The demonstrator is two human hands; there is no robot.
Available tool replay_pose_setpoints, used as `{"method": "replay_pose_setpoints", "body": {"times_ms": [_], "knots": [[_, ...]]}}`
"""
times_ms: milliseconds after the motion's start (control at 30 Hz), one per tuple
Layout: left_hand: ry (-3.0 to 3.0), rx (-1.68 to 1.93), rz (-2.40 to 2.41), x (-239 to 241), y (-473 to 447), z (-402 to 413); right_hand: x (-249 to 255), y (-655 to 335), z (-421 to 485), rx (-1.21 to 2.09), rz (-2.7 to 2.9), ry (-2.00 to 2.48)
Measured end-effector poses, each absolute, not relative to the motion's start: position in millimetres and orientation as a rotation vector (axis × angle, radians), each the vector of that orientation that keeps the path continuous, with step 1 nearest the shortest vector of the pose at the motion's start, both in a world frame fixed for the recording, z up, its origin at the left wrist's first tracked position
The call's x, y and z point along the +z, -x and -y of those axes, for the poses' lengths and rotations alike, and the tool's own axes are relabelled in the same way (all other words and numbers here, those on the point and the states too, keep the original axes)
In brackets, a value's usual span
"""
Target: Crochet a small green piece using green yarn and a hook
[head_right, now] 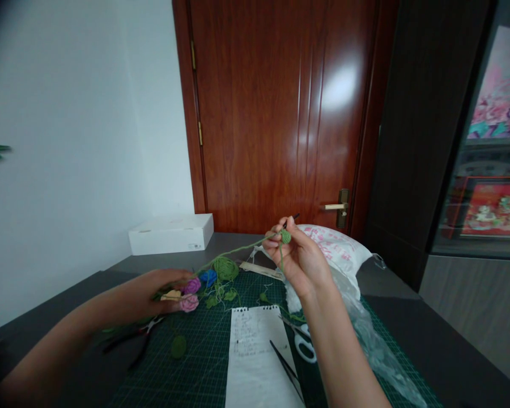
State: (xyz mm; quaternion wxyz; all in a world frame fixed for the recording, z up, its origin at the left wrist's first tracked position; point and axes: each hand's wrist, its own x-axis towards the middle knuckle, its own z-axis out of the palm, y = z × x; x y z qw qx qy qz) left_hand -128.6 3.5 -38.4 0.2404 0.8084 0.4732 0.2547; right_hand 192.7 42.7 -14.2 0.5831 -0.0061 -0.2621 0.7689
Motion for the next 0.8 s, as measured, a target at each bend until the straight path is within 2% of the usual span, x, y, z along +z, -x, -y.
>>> {"method": "replay_pose_setpoints", "body": {"times_ms": [200,400,467,600,800], "knots": [[-2.349,0.990,-1.309,-20,55,3,-27,-168,-42,1.703,0.790,0.092],[-2.135,1.039,-0.825,-9,13,-8,-28,-161,-33,1.402,0.973,0.118],[-2.013,0.899,-0.684,-6,15,-15,-27,-160,-30,1.315,1.005,0.107],[-1.900,0.640,-0.798,-4,46,-37,-27,-160,-28,1.234,1.041,0.142],[-1.835,0.983,-1.074,-2,103,-57,-30,-158,-35,1.223,1.065,0.229]]}}
